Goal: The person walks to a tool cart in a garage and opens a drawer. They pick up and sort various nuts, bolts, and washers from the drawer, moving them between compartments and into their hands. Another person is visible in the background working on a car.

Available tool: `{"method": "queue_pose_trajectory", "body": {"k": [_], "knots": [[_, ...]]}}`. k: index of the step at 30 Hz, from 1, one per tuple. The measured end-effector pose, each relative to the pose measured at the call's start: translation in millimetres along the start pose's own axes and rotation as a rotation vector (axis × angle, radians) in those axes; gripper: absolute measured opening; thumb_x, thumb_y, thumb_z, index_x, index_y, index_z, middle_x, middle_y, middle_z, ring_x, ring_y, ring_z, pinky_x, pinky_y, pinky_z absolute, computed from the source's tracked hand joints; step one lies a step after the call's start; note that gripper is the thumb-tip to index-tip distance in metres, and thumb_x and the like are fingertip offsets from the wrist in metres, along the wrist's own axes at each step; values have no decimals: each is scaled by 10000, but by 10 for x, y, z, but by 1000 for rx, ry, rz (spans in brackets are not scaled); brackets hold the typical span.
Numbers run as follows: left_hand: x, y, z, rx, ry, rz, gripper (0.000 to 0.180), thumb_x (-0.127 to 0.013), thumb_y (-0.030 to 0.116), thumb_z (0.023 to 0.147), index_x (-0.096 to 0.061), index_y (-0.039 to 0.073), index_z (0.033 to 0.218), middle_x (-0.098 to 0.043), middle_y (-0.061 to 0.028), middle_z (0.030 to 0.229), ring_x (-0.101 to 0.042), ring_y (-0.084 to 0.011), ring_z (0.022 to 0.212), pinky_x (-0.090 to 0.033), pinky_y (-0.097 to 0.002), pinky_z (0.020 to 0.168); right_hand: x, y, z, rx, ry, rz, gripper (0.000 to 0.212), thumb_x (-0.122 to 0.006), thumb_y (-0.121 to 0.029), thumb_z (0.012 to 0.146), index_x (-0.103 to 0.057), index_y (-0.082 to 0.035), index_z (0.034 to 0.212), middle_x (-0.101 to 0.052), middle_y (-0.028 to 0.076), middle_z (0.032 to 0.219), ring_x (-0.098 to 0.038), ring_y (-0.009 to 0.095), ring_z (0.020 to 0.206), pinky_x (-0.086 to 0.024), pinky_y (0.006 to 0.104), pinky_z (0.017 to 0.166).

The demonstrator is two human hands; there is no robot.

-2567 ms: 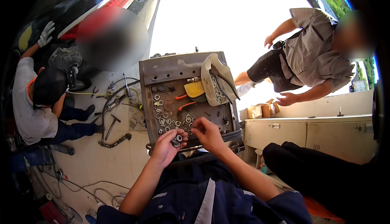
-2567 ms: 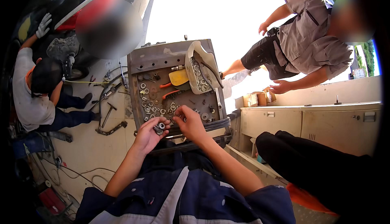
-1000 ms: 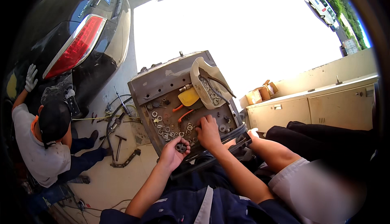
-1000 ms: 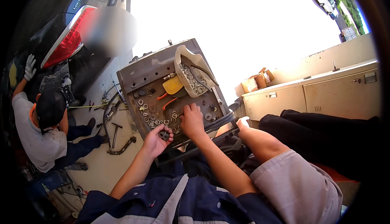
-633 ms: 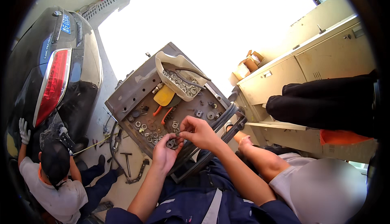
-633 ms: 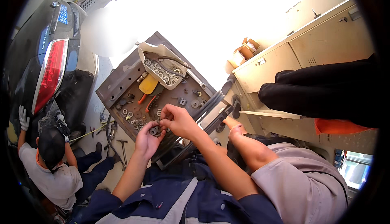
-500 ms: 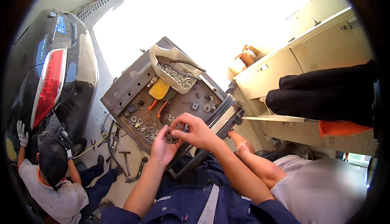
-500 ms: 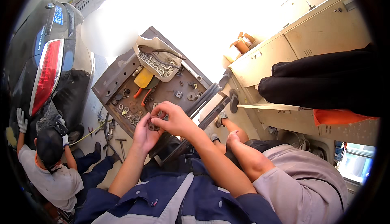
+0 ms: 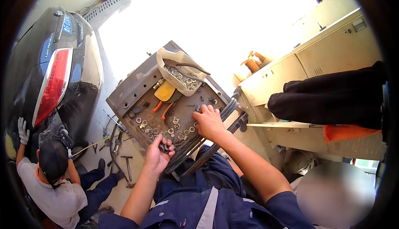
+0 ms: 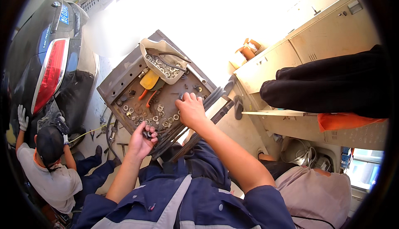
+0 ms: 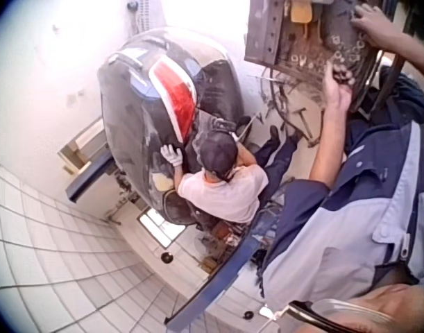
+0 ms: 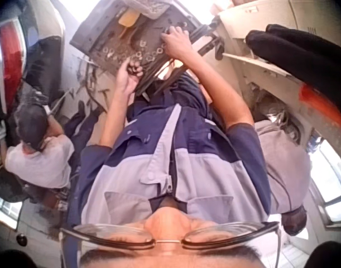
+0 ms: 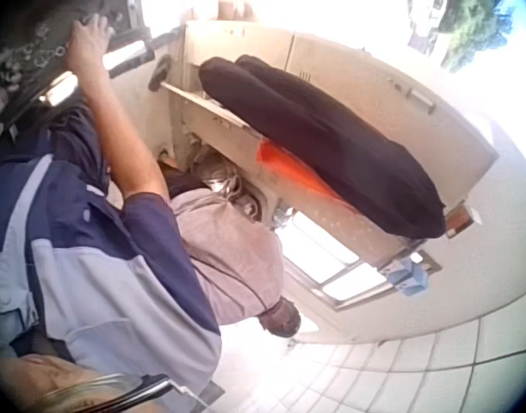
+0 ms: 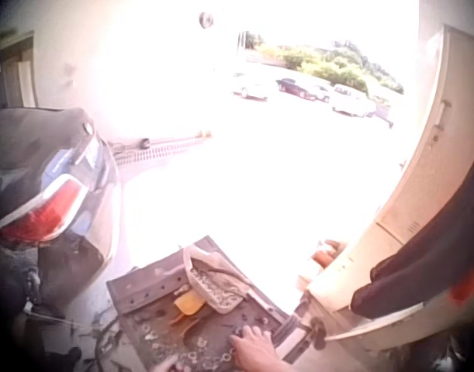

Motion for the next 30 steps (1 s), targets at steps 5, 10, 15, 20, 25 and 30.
{"method": "queue_pose_trajectory", "body": {"k": [5,10,15,20,25,30], "knots": [[-5,-23,-70,-82,10,-12,278,-504,297,1009,-533,78,841,-580,-86,864,-570,-220,798,-486,-340,677,-38,-57,100,21,-111,44,215,-693,-90,735,-617,-60,934,-576,125,936,-557,325,939,-441,434,799],[-150,-109,-100,-202,41,-26,286,-483,295,1020,-594,38,959,-614,-99,942,-609,-229,889,-515,-355,770,103,-231,-10,-69,-280,651,190,-739,-91,782,-580,-42,872,-615,54,800,-596,185,771,-457,346,670],[-395,-273,50,-150,-59,-238,307,-489,319,1020,-593,47,925,-611,-80,928,-603,-224,872,-514,-353,781,229,-283,81,5,-172,902,180,-764,-155,819,-642,-52,904,-596,8,811,-546,102,734,-423,255,640],[-141,-162,-37,-273,6,-360,367,-516,321,1011,-435,108,723,-521,-63,766,-520,-204,699,-418,-314,566,-47,-187,79,195,-191,221,303,-747,-116,748,-629,-66,1023,-552,153,1033,-514,390,1043,-440,457,887],[64,-166,-199,-352,128,-413,365,-505,328,1015,-451,111,726,-506,-52,742,-496,-191,683,-406,-296,560,-210,-208,127,251,-291,216,258,-743,-77,756,-610,-53,976,-562,146,1012,-546,338,1000,-464,419,838],[-277,-287,-349,-163,88,-143,364,-460,357,1033,-463,106,769,-463,-48,659,-461,-160,551,-347,-256,435,-5,-266,27,-74,-612,998,136,-705,24,818,-583,-19,859,-600,74,974,-599,113,825,-481,226,669]]}}
Point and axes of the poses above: each hand's wrist, its own z-axis towards the middle knuckle, its own x-axis out of the back of the hand, y = z × x, the point moved 9 cm from there along z, towards the middle knuckle
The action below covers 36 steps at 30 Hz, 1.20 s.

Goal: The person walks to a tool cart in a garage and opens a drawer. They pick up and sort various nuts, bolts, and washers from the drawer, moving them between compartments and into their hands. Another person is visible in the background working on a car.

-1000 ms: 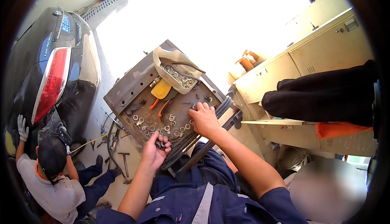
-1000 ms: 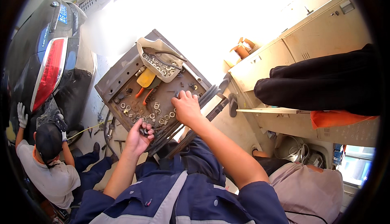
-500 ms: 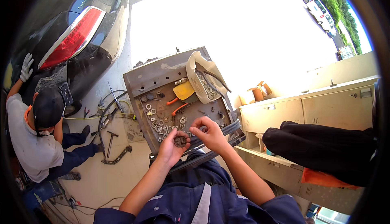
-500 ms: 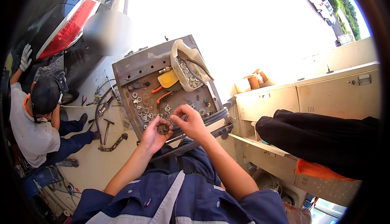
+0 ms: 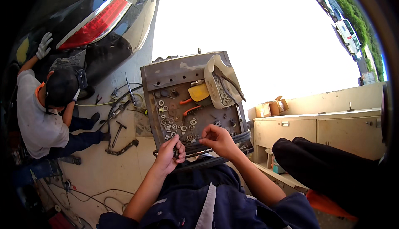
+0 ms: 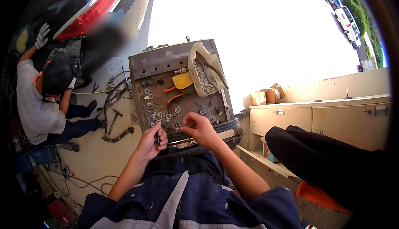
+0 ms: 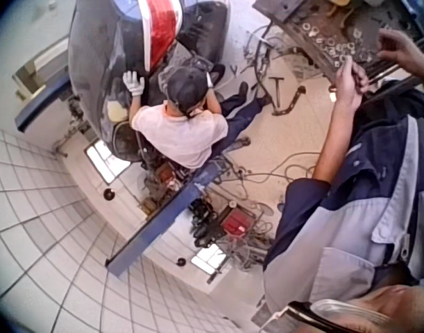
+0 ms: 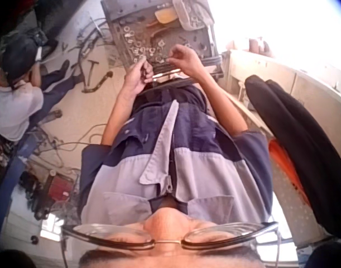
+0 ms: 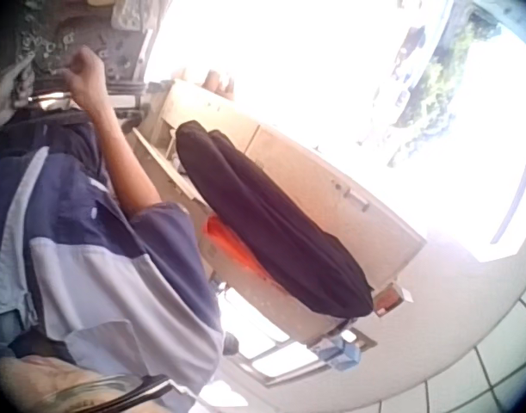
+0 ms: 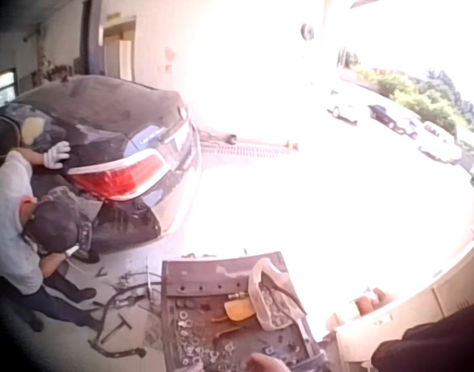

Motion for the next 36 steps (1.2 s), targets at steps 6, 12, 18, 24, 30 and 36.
{"method": "queue_pose_trajectory", "body": {"k": [6,12,18,24,30,36], "knots": [[-774,32,-401,-17,-326,88,359,-447,363,1045,-498,66,849,-477,-37,673,-453,-116,543,-326,-214,435,-125,-1099,-670,667,167,-302,141,-683,80,770,-612,-15,846,-640,105,981,-650,178,902,-519,283,791],[-879,229,-543,-147,-304,321,316,-476,327,1039,-521,58,879,-521,-36,695,-458,-87,549,-348,-214,445,-170,-1266,-751,673,168,-190,172,-636,113,762,-610,-14,876,-639,116,1038,-654,266,922,-525,334,799],[-650,154,-481,-136,-215,242,293,-488,289,1028,-524,65,843,-531,-43,723,-481,-100,581,-376,-225,444,-428,-1103,-781,694,42,-337,244,-617,131,762,-637,2,968,-633,125,1033,-661,224,941,-543,316,808],[-324,167,-432,-38,-458,-244,261,-490,216,983,-511,48,784,-521,-83,737,-503,-150,598,-382,-237,427,-39,-349,-240,389,343,-521,295,-638,10,796,-599,-22,1087,-561,160,1078,-600,322,983,-503,391,838],[32,163,-374,-59,-330,-163,247,-480,217,976,-597,9,913,-630,-137,889,-573,-196,697,-467,-289,525,-171,120,131,208,273,-943,307,-722,-99,760,-606,-58,1041,-529,171,1065,-519,389,1033,-444,456,891],[255,141,-210,-124,-88,46,359,-422,286,1033,-619,-9,982,-658,-144,964,-641,-237,878,-548,-371,773,-176,91,222,266,274,-832,268,-736,-75,745,-588,-48,967,-575,145,947,-576,339,902,-481,411,788]]}}
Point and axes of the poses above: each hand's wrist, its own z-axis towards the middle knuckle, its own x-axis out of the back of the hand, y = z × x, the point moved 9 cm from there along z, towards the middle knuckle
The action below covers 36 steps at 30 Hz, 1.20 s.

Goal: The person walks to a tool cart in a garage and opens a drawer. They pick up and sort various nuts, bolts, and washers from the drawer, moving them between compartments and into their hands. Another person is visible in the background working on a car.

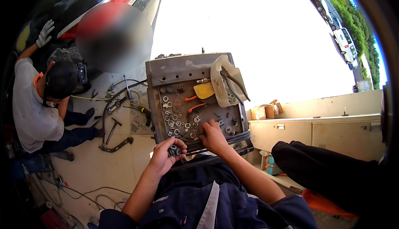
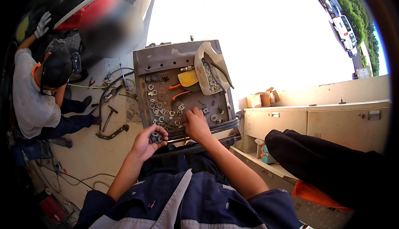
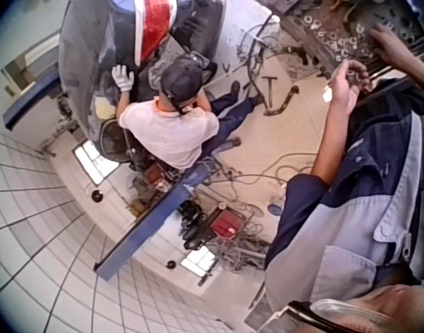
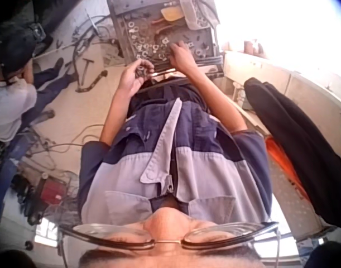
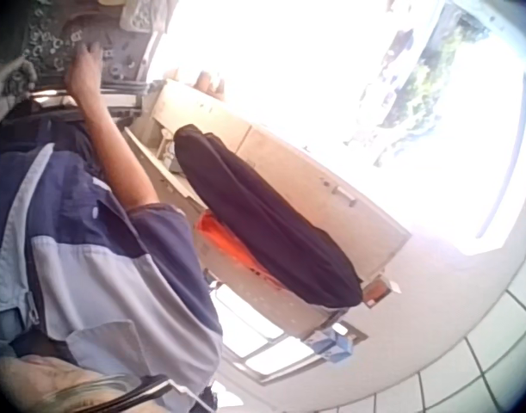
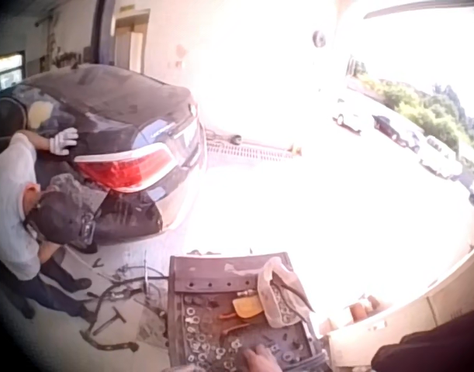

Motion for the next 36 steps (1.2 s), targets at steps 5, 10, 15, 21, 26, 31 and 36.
{"method": "queue_pose_trajectory", "body": {"k": [5,10,15,21,26,31,36], "knots": [[-75,-142,75,2,12,-34,400,-412,325,1045,-620,-16,1053,-648,-130,999,-641,-237,928,-546,-370,843,227,-52,-187,-204,37,530,207,-740,-114,812,-573,-44,912,-600,43,753,-577,171,669,-465,318,616],[-177,-271,265,46,5,-162,425,-422,395,1040,-595,26,920,-619,-108,869,-618,-215,781,-531,-332,679,321,-431,-232,39,-87,566,190,-751,-179,830,-647,-43,913,-612,50,829,-588,167,744,-465,308,678],[-123,-273,244,149,-107,-224,438,-452,398,1030,-445,101,709,-503,-59,695,-478,-148,546,-350,-244,404,87,-11,-5,-135,-42,113,224,-730,-208,805,-662,-3,863,-627,166,832,-621,343,792,-490,401,714],[60,-235,182,111,-10,-183,432,-458,379,1028,-425,115,688,-468,-40,643,-432,-130,505,-286,-227,370,-247,190,14,-330,-185,271,244,-749,-245,795,-675,-12,794,-660,166,836,-630,308,772,-493,373,740],[-32,-209,151,126,-87,-173,410,-459,350,1030,-430,106,702,-466,-41,636,-425,-130,501,-291,-229,387,-129,150,-118,-470,-173,994,139,-681,-165,903,-668,-28,891,-619,-19,789,-525,59,712,-418,223,664],[-293,-54,76,47,-137,46,382,-475,355,1030,-508,67,780,-472,-28,633,-413,-103,498,-296,-215,402,4,-96,-288,-509,-250,1265,83,-656,-133,926,-652,-50,922,-589,-60,790,-474,31,689,-370,193,643],[-593,120,-5,-78,-149,345,330,-517,347,1019,-566,49,886,-483,-9,633,-408,-72,499,-291,-198,418,207,-424,-356,-415,-270,1180,92,-650,-136,937,-647,-44,940,-593,-50,818,-509,40,740,-400,198,684]]}}
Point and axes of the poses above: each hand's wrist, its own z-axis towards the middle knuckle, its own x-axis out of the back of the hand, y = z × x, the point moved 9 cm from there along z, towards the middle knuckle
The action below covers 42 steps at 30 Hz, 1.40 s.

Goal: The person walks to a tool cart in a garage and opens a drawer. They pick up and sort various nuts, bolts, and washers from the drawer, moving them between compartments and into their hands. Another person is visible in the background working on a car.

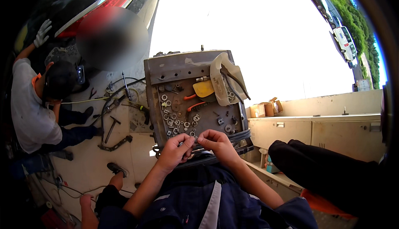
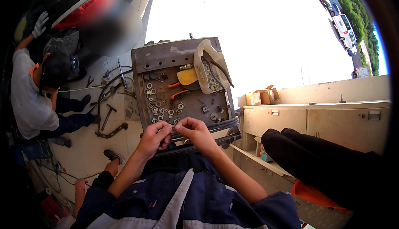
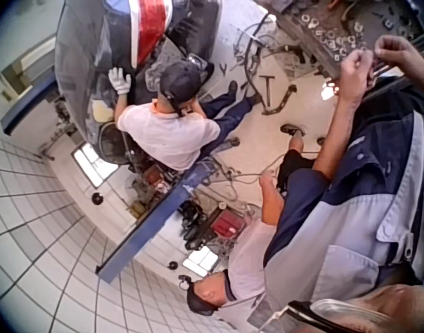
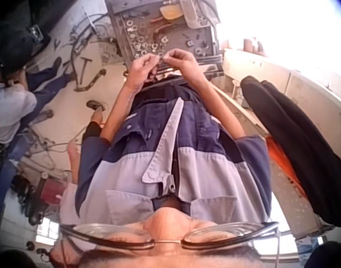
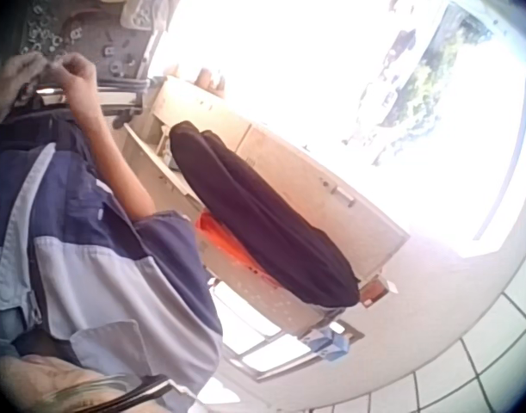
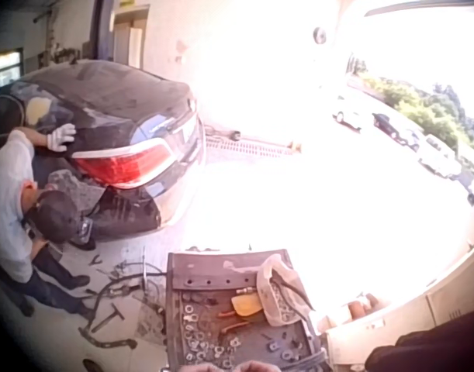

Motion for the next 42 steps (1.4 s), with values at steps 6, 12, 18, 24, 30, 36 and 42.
{"method": "queue_pose_trajectory", "body": {"k": [6,12,18,24,30,36,42], "knots": [[-83,95,-45,28,-29,-113,313,-524,322,1018,-528,73,829,-474,-13,622,-401,-75,482,-274,-203,411,-180,-498,-214,388,-6,-253,93,-655,-75,930,-639,-5,989,-622,-16,874,-573,78,810,-465,237,744],[-178,77,-100,86,-103,-245,374,-446,335,1040,-502,61,791,-474,-44,606,-408,-107,464,-290,-212,393,-193,-528,-215,418,36,-359,106,-660,-76,923,-665,2,995,-658,22,857,-594,85,741,-480,234,692],[-178,99,-122,70,-121,-227,362,-450,315,1034,-512,47,798,-475,-58,601,-408,-119,457,-305,-221,392,-96,-176,-114,4,13,-67,164,-644,-153,944,-696,-2,981,-683,24,799,-583,64,691,-455,213,646],[-169,138,-124,44,-145,-220,336,-469,299,1033,-531,45,822,-485,-38,631,-412,-89,477,-287,-201,394,-97,-189,-147,-17,14,-18,180,-629,-163,954,-700,0,984,-701,42,811,-585,64,685,-458,213,642],[-154,153,-96,30,-140,-182,334,-475,301,1033,-532,50,820,-482,-34,630,-407,-83,479,-277,-199,397,-105,-290,-189,85,-9,-63,176,-661,-141,935,-703,13,1010,-704,42,835,-601,80,725,-481,224,672],[-184,141,-96,33,-153,-208,331,-497,291,1014,-521,31,812,-470,-58,621,-404,-114,484,-297,-223,414,-172,-383,-237,179,-75,-70,193,-691,-135,919,-688,21,1033,-703,36,901,-603,60,764,-484,219,686],[-239,164,-106,14,-197,-251,321,-488,287,1019,-515,43,812,-472,-50,621,-403,-105,484,-298,-216,418,-201,-366,-254,150,-101,22,166,-689,-128,918,-685,0,1024,-681,16,901,-593,68,773,-476,217,713]]}}
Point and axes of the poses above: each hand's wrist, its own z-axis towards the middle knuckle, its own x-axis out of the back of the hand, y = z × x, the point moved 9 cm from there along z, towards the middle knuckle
